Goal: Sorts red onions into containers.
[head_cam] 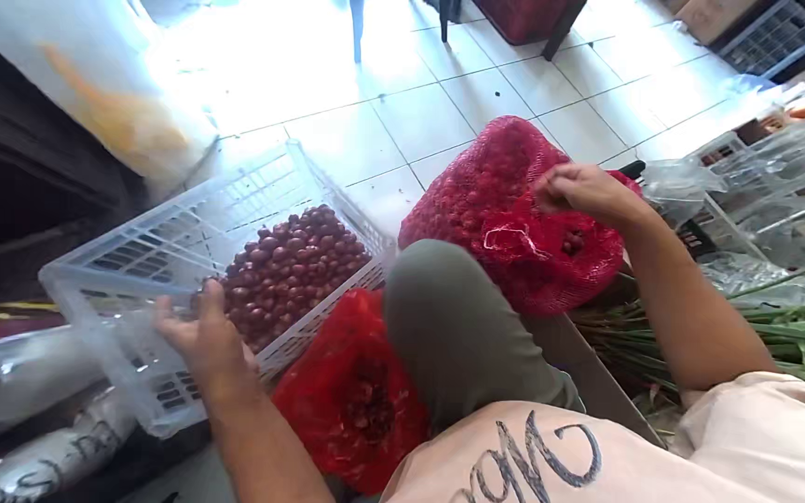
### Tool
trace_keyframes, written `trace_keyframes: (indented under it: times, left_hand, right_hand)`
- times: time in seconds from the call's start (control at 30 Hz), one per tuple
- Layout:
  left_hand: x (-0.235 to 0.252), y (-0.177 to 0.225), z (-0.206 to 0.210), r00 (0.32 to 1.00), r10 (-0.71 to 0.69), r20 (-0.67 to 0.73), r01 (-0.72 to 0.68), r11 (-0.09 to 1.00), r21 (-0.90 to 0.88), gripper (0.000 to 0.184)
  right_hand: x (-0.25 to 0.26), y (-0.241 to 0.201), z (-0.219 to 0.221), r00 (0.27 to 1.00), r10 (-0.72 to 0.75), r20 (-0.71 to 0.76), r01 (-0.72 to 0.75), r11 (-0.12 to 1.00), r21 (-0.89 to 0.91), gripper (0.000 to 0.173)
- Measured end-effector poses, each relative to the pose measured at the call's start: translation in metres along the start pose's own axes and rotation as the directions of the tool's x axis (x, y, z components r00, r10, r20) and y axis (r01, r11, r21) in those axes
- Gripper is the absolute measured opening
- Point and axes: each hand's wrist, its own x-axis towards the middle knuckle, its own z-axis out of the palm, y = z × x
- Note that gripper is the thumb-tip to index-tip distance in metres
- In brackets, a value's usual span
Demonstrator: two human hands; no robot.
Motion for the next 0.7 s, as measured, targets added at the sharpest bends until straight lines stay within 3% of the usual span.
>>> trace_keyframes:
  times: [0.07,0.13,0.17,0.23,0.27,0.37,0.4,0.53,0.7]
  left_hand:
    - [-0.006,0.003,0.003,1.0,-0.018,0.01,0.018,1.0,0.024,0.064]
    - [-0.011,0.003,0.002,0.999,-0.03,0.028,0.028,0.998,0.048,0.061]
    - [-0.012,0.004,0.0,0.999,-0.03,0.041,0.027,0.998,0.058,0.059]
    - [-0.015,0.008,-0.003,0.998,-0.021,0.053,0.017,0.997,0.076,0.054]
    - [-0.017,0.011,-0.004,0.999,-0.014,0.051,0.01,0.997,0.081,0.053]
    - [-0.021,0.014,-0.008,0.999,0.006,0.05,-0.01,0.997,0.079,0.049]
    - [-0.023,0.015,-0.007,0.999,0.005,0.051,-0.009,0.997,0.077,0.048]
    - [-0.035,0.022,0.0,0.998,-0.014,0.068,0.01,0.998,0.056,0.046]
    - [-0.044,0.03,0.003,0.994,0.006,0.108,-0.009,1.0,0.019,0.043]
  right_hand:
    - [0.009,0.07,-0.015,0.951,0.307,0.02,-0.284,0.9,-0.331,0.021]
    - [0.017,0.119,0.0,0.872,0.488,0.045,-0.414,0.782,-0.466,0.028]
    - [0.021,0.147,0.01,0.884,0.467,-0.025,-0.429,0.787,-0.444,0.034]
    - [0.027,0.193,0.031,0.934,0.286,-0.215,-0.343,0.887,-0.31,0.04]
    - [0.03,0.203,0.041,0.934,0.263,-0.243,-0.327,0.903,-0.28,0.048]
    - [0.021,0.161,0.064,0.895,0.433,-0.103,-0.441,0.832,-0.336,0.086]
    - [0.018,0.145,0.071,0.885,0.453,-0.108,-0.46,0.815,-0.354,0.089]
    - [0.011,0.143,0.081,0.917,0.359,-0.177,-0.399,0.85,-0.343,0.064]
    - [0.033,0.186,0.075,0.979,0.179,-0.101,-0.205,0.878,-0.432,0.073]
